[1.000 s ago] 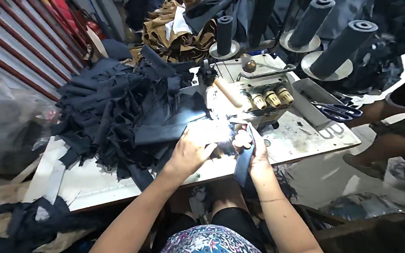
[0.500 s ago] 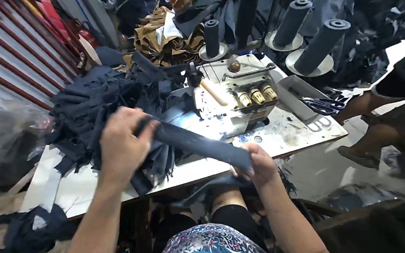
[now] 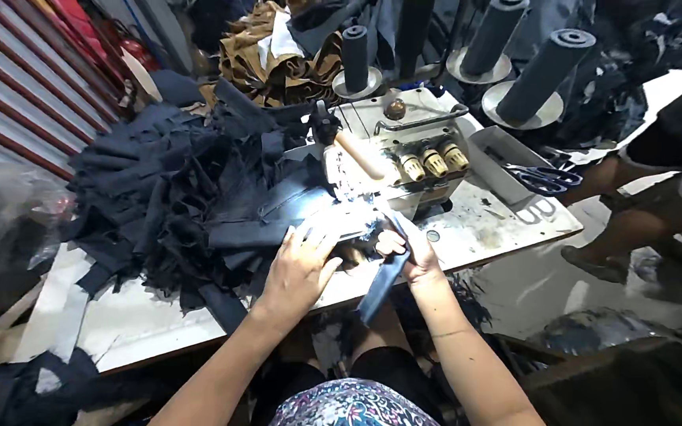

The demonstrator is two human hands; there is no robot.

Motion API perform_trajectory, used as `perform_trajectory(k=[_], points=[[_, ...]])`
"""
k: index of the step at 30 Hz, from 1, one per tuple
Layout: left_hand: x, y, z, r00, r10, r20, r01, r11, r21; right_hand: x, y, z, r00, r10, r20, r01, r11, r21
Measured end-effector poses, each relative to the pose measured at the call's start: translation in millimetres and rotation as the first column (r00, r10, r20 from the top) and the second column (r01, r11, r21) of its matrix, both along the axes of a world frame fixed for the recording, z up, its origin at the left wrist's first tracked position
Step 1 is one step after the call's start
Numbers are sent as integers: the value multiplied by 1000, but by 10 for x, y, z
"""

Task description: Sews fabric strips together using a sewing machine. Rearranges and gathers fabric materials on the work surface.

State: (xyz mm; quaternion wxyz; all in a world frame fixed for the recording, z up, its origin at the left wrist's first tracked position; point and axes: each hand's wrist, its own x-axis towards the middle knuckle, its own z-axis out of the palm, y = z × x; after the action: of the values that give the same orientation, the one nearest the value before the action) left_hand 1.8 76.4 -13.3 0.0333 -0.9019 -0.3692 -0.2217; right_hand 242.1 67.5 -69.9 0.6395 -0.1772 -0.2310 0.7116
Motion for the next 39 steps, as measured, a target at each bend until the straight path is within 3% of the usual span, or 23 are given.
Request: perform_trajectory(k=[7, 13, 16, 19, 21, 23, 24, 26, 28, 30, 33, 35, 39], points=[[108, -5, 51, 996, 73, -49, -72, 997, 37, -173, 50, 78, 995, -103, 0, 103, 993, -60], [108, 282, 152, 998, -25, -64, 26, 1000, 11, -196, 75, 146, 986, -154, 65, 161, 979, -128], [83, 338, 234, 997, -18, -80, 14, 999, -49, -251, -15, 145, 951, -157, 266, 170, 985, -28], [135, 50, 370, 982, 58, 178, -19, 977, -214, -387, -284, 290, 869, -100, 485, 25, 987, 160], [155, -228, 462, 924, 10, 382, 82, 971, -224, -415, -466, 362, 893, 43, 448, -204, 927, 316], [37, -364, 611, 879, -41, 476, 154, 967, -202, -354, -528, 443, 907, 172, 385, -358, 797, 486], [-95, -340, 710, 883, -29, 469, 121, 978, -169, -305, -527, 483, 912, 219, 348, -386, 746, 542], [-466, -105, 887, 926, 107, 362, -98, 994, -43, -182, -506, 490, 939, 261, 221, -342, 736, 585], [-838, 259, 922, 919, 330, 216, -346, 938, 35, -44, -400, 380, 973, 195, 120, -229, 806, 546], [-915, 435, 798, 909, 388, 149, -398, 917, 39, -3, -263, 199, 989, 107, 98, -138, 908, 396], [-473, 283, 388, 989, 86, 118, -94, 993, 67, -66, -170, 19, 996, 47, 78, -59, 986, 156], [-196, 155, 114, 991, -96, 95, 93, 995, 38, -15, -151, -22, 997, 51, 55, -55, 996, 77], [-59, 89, -52, 990, -130, 45, 130, 991, 9, 191, -91, -74, 992, 56, -112, -50, 997, 54]])
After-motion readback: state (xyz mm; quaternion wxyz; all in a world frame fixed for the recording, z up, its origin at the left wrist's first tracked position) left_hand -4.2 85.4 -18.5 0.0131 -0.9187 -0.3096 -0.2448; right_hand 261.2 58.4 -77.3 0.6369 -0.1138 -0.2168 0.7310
